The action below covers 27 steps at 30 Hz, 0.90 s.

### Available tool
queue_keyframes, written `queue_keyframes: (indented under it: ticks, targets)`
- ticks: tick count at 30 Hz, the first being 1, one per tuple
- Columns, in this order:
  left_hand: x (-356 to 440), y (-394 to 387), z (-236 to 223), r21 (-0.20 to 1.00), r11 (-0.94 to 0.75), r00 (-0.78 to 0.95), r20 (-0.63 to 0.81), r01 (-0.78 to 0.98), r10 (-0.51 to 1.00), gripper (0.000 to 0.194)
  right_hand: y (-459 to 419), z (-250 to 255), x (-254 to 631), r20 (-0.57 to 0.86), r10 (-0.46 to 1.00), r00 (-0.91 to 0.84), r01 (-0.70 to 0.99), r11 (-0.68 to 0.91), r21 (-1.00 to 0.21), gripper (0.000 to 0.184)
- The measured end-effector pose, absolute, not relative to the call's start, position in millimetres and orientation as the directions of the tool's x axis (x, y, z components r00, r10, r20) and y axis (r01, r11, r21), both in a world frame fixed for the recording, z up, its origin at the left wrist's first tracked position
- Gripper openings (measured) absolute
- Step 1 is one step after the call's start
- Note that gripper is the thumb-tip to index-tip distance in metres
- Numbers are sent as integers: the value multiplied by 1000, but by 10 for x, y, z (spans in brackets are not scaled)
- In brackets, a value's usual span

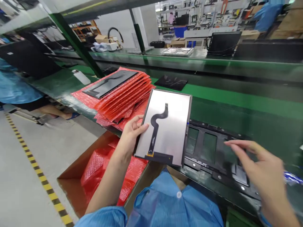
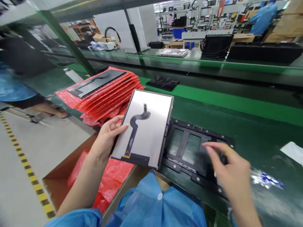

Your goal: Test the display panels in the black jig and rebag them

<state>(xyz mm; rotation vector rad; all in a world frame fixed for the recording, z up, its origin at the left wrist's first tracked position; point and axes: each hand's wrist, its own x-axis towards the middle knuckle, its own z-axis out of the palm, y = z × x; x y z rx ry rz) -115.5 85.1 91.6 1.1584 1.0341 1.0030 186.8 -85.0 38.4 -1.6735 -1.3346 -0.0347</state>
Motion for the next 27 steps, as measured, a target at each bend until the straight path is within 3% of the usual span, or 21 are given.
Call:
queue_keyframes:
  ticks: [2,4,10,17,20,23,24,27]
  targets:
    - [-1009,650,851,976,182,261,-146,-117,954,53,-772,428,1604,578,762,294,749,192,-634,20]
    - [-896,514,811,966,221,312,-171,-132,934,50,-703,416,1448,608,751,258,764,227,-604,18]
    - [-764,393,805,963,246,407,-184,-105,895,50,-679,330,1410,604,721,340,858,24,-512,21]
    - [-648,383,788,968,243,389,-201,-61,899,52,-690,325,1481,345,839,420,663,-25,-748,17]
    - [-682,454,804,968,225,266,-188,-115,945,52,-877,316,1732,228,859,459,478,-23,-878,23]
    - [-754,549,893,959,141,53,-132,-246,990,44,-1209,262,2209,66,750,658,417,-290,-861,36]
    - [-771,575,932,951,129,-10,-138,-282,990,39,-1319,234,2386,1,673,740,427,-469,-773,37]
    - [-780,615,1026,925,187,-122,-238,-332,963,27,-1553,154,2816,-67,488,871,370,-738,-565,22]
